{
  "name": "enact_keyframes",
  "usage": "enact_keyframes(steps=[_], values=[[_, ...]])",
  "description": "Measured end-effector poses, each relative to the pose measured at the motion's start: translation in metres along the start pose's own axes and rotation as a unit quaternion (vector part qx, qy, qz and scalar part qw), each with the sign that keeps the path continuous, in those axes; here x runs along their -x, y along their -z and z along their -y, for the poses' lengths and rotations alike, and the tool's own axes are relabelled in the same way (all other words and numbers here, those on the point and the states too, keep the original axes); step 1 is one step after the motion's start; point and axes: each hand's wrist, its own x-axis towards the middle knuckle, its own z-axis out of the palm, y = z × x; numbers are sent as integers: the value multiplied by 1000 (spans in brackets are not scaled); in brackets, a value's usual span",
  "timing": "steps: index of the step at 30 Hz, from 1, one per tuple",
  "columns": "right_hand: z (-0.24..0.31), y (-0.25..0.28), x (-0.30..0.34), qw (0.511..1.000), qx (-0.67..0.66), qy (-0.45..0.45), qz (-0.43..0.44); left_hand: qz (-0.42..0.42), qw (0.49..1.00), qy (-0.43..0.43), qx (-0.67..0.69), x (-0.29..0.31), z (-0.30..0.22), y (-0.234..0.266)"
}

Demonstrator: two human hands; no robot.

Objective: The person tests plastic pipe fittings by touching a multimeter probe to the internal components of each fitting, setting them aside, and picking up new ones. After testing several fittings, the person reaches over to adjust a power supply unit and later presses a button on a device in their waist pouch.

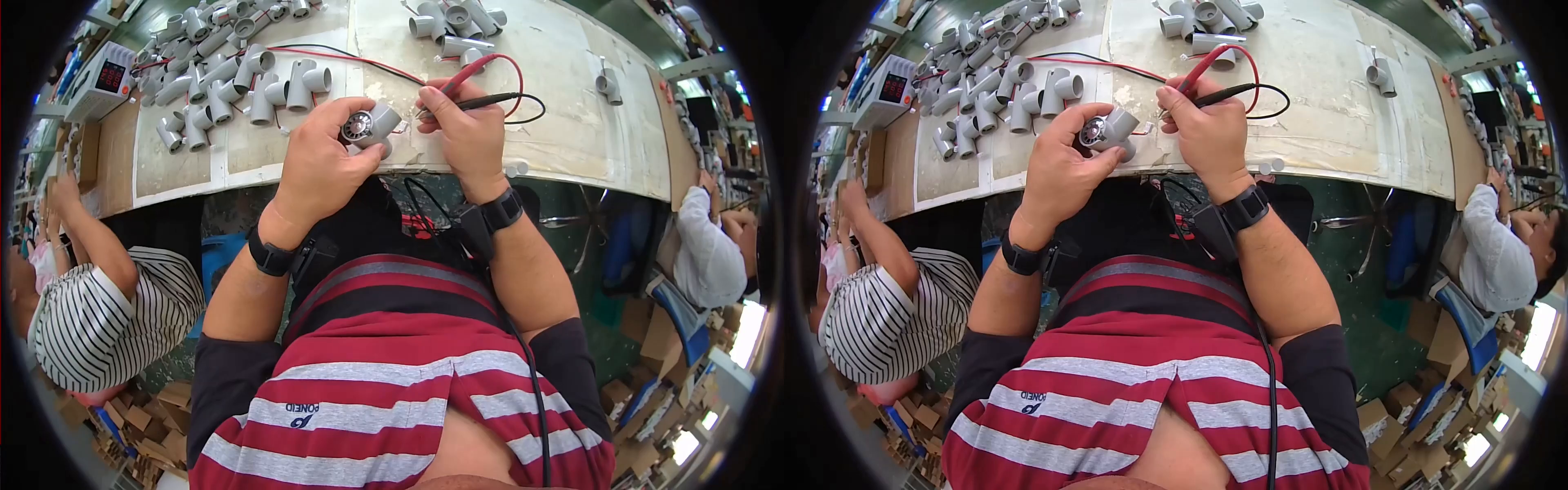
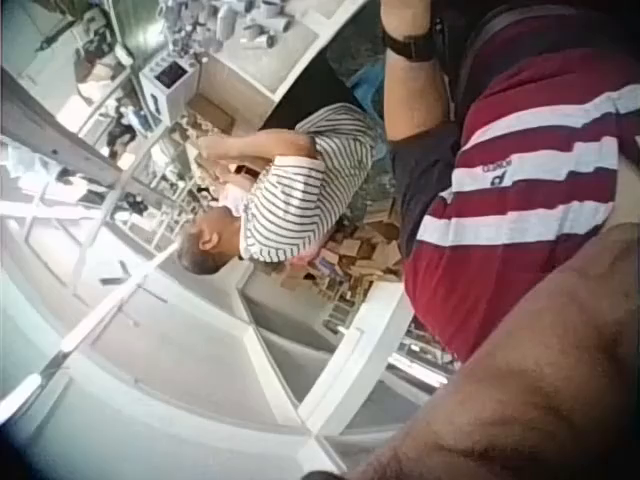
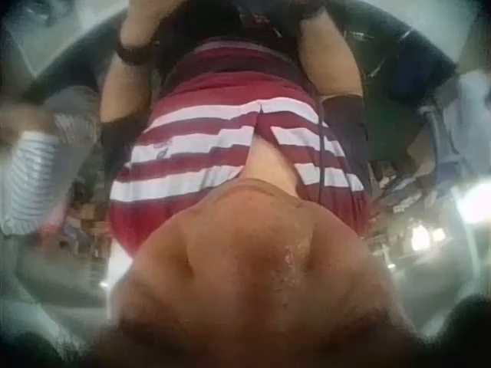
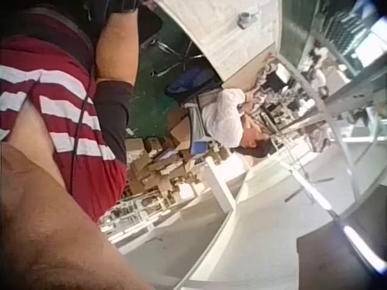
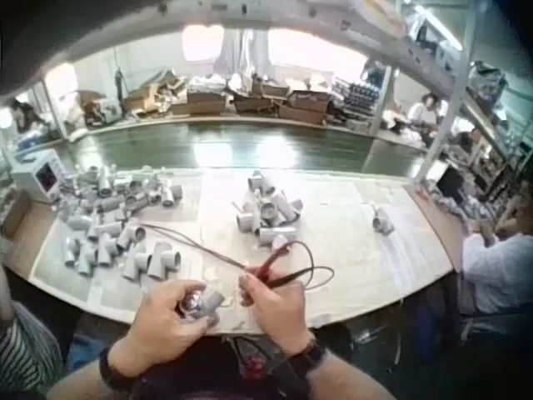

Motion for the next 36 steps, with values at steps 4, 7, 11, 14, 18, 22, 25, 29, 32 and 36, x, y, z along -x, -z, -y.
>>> enact_keyframes(steps=[4,7,11,14,18,22,25,29,32,36], values=[[0,-3,4,1000,-5,-8,3,-21,995,-78,-62,1,0,-2],[-4,-8,4,1000,20,0,9,-23,992,-100,-71,1,0,-2],[-1,-9,7,999,40,-13,17,-22,993,-97,-69,2,-1,-2],[-5,-10,7,998,56,-4,21,-21,993,-93,-70,2,-2,-2],[-5,-10,7,997,77,2,28,-20,994,-88,-67,1,-2,-1],[-7,-11,8,996,89,12,27,-20,994,-93,-59,0,3,-1],[-6,-12,7,995,91,13,25,-21,994,-93,-42,1,6,-1],[-5,-15,4,995,93,5,22,-23,996,-87,10,0,13,-1],[-8,-19,3,995,96,11,25,-35,995,-81,50,3,24,0],[-7,-19,3,989,146,32,17,-30,989,-88,111,1,39,-3]])
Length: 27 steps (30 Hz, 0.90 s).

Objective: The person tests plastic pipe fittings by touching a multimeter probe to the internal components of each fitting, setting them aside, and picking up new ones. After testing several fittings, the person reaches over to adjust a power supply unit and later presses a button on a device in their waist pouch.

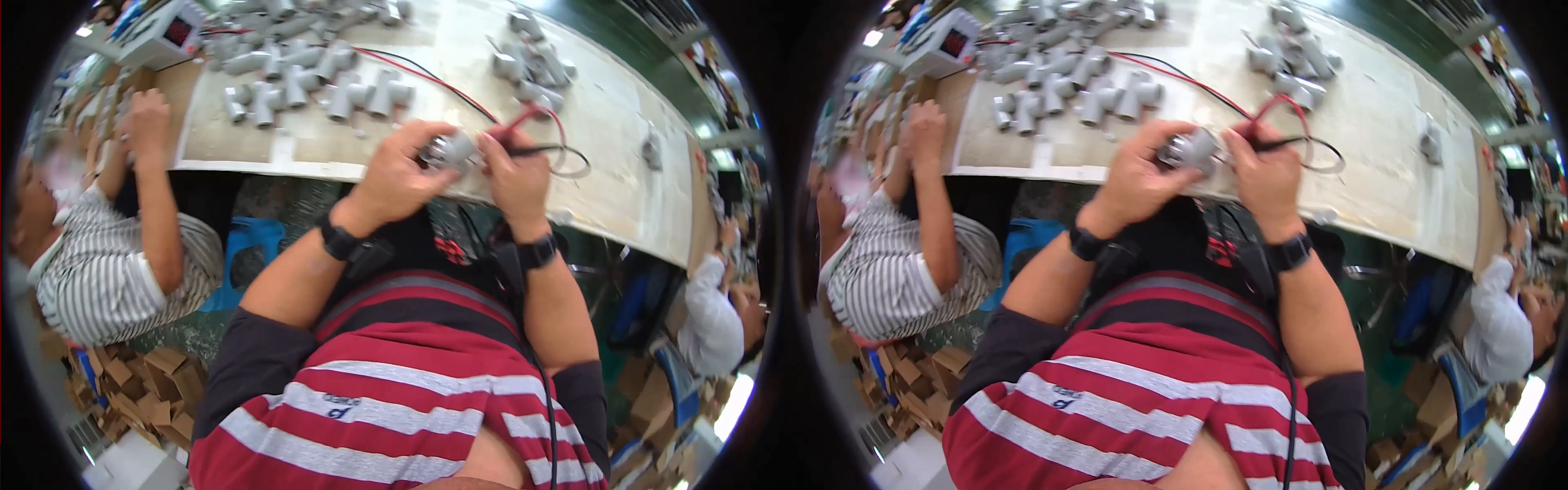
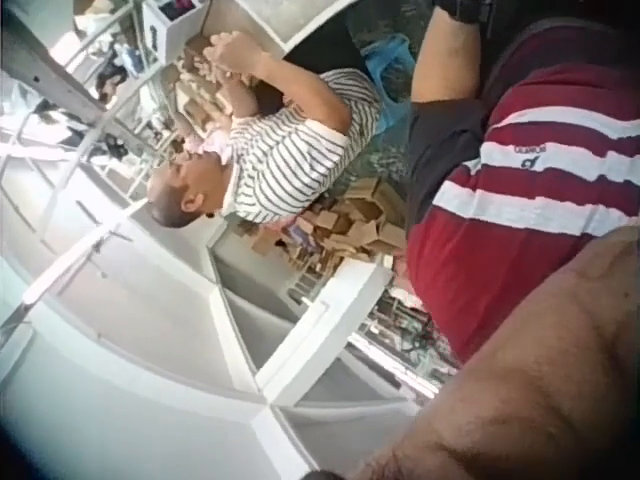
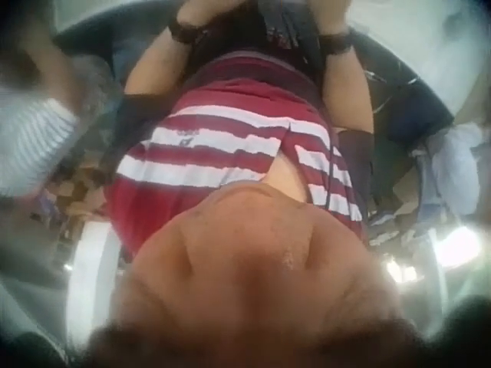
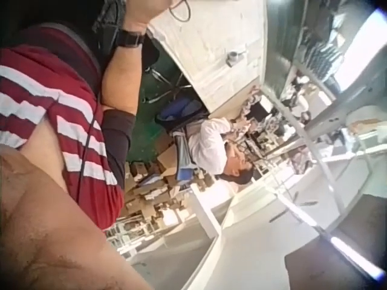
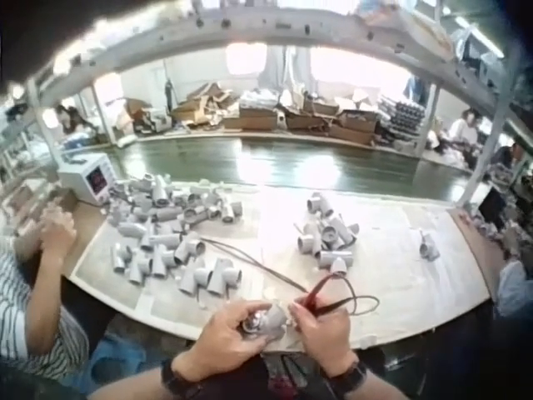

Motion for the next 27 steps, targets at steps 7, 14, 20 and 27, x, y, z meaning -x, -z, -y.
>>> enact_keyframes(steps=[7,14,20,27], values=[[-8,-5,9,999,-42,-6,-4,0,1000,-24,-15,1,2,3],[-10,-2,7,999,-51,-4,6,24,983,105,148,-6,-4,0],[-13,-2,5,998,-58,3,5,39,990,99,94,-4,-2,4],[-14,-1,5,998,-57,3,6,33,991,75,105,-3,6,2]])
